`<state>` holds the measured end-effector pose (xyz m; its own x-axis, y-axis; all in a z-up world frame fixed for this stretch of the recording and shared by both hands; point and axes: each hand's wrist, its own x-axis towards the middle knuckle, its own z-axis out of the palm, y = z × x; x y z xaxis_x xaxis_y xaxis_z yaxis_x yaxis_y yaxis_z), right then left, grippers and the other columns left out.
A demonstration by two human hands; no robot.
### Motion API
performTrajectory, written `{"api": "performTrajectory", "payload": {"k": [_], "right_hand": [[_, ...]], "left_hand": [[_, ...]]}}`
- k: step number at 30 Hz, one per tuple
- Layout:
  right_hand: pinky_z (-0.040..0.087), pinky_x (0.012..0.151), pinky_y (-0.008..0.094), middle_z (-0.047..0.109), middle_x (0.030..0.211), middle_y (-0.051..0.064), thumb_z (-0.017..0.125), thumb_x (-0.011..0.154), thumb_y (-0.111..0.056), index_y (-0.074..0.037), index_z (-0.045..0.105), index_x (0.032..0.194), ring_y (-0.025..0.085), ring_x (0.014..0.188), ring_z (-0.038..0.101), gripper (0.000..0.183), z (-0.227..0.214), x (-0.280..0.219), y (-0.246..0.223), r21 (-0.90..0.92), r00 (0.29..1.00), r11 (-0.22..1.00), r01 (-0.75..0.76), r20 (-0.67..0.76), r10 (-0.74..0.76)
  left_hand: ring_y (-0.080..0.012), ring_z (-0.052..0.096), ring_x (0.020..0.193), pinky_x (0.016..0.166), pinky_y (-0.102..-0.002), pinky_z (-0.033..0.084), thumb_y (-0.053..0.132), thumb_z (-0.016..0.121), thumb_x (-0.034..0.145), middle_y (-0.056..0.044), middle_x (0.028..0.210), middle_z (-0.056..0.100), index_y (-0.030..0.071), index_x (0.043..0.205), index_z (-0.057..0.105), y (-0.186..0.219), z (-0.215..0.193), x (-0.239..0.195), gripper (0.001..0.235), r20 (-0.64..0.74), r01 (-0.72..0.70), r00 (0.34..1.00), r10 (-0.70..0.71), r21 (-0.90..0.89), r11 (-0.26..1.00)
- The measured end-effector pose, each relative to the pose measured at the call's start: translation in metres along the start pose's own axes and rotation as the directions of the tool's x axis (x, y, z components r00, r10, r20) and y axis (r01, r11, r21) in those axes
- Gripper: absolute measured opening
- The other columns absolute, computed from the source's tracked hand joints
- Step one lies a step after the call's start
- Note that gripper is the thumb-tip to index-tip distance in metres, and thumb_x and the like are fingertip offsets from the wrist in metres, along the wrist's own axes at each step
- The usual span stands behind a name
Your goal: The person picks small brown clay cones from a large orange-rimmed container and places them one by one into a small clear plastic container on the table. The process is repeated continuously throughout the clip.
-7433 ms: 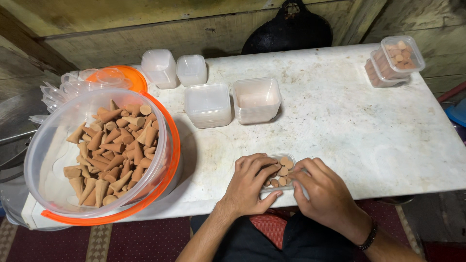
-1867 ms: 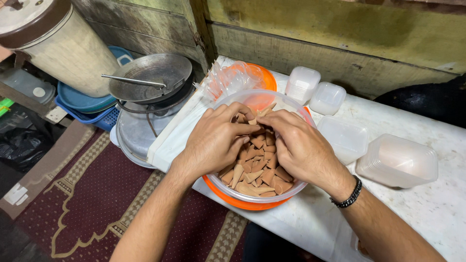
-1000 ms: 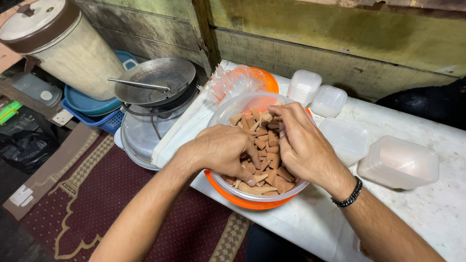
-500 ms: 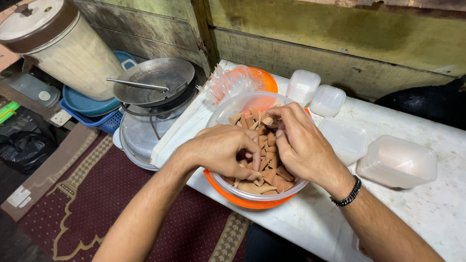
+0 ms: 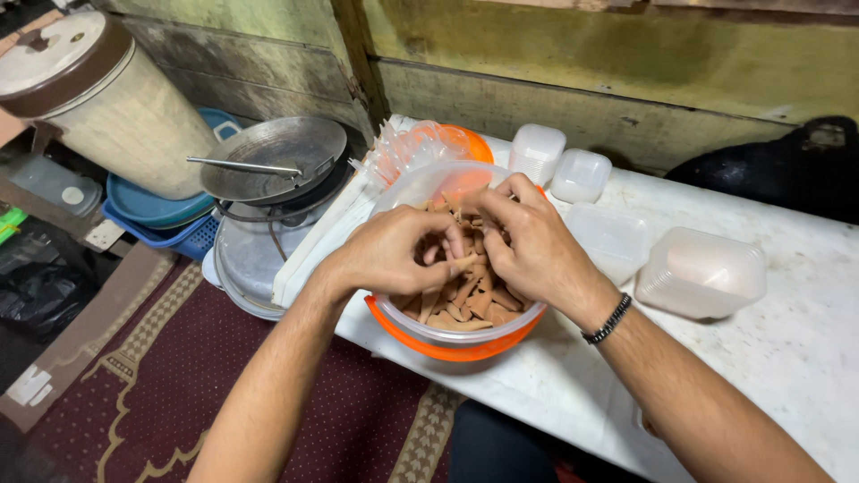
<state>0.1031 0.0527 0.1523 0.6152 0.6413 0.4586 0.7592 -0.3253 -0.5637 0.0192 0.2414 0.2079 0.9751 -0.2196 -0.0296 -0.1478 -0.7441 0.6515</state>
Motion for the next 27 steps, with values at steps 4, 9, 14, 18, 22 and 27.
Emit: {"api": "performTrajectory", "payload": {"k": [4,9,14,18,22,27], "right_hand": [[0.056,0.067,0.042,0.053,0.091,0.014,0.063,0.082,0.000,-0.010,0.055,0.131,0.033,0.080,0.064,0.051,-0.002,-0.005,-0.001,0.069,0.983,0.996,0.057,-0.178,-0.044],[0.055,0.074,0.023,0.057,0.103,0.010,0.068,0.087,0.008,0.001,0.062,0.117,0.017,0.092,0.063,0.031,-0.023,-0.040,-0.001,0.351,0.858,0.921,0.169,-0.512,0.037],[0.056,0.075,0.023,0.059,0.106,0.012,0.068,0.087,0.009,0.005,0.064,0.112,0.019,0.093,0.069,0.025,-0.056,-0.119,0.022,0.424,0.856,0.906,0.005,-0.470,0.216],[0.057,0.072,0.022,0.060,0.106,0.012,0.067,0.087,0.008,0.004,0.068,0.113,0.015,0.092,0.068,0.026,-0.076,-0.185,0.042,0.453,0.808,0.877,-0.158,-0.451,0.379],[0.059,0.071,0.025,0.059,0.106,0.014,0.064,0.088,0.011,0.005,0.068,0.114,0.019,0.092,0.070,0.027,-0.089,-0.232,0.054,0.446,0.764,0.864,-0.235,-0.465,0.448],[0.057,0.069,0.024,0.066,0.105,0.014,0.071,0.079,0.015,0.006,0.070,0.107,0.017,0.085,0.069,0.029,-0.099,-0.274,0.061,0.399,0.703,0.824,-0.403,-0.441,0.558]], "left_hand": [[-0.0184,0.067,0.071,0.073,-0.037,0.056,0.023,0.074,0.073,-0.002,0.069,0.070,0.016,0.089,0.074,-0.034,0.016,0.008,0.017,-0.030,-0.048,0.999,0.046,-0.075,0.996],[-0.0256,0.068,0.064,0.061,-0.038,0.055,0.017,0.072,0.075,-0.009,0.072,0.071,0.011,0.089,0.072,-0.011,0.016,-0.001,0.016,-0.254,-0.170,0.948,0.193,0.110,0.979],[-0.0249,0.065,0.066,0.063,-0.036,0.054,0.020,0.069,0.084,-0.003,0.068,0.063,0.017,0.090,0.070,0.033,0.057,-0.007,0.007,-0.352,-0.370,0.806,0.477,0.330,0.868],[-0.0281,0.067,0.070,0.067,-0.037,0.055,0.010,0.066,0.087,-0.007,0.086,0.071,0.010,0.095,0.070,0.079,0.104,-0.003,0.009,-0.447,-0.682,0.614,0.651,0.115,0.722],[-0.0177,0.062,0.062,0.062,-0.032,0.051,0.015,0.071,0.088,0.002,0.089,0.073,0.015,0.097,0.071,0.078,0.189,0.024,0.009,-0.512,-0.709,0.630,0.584,-0.072,0.702],[-0.0194,0.057,0.067,0.059,-0.031,0.044,0.003,0.060,0.095,-0.015,0.098,0.070,-0.003,0.122,0.055,0.039,0.290,0.061,0.028,-0.610,-0.500,0.775,0.162,-0.437,0.747]]}}
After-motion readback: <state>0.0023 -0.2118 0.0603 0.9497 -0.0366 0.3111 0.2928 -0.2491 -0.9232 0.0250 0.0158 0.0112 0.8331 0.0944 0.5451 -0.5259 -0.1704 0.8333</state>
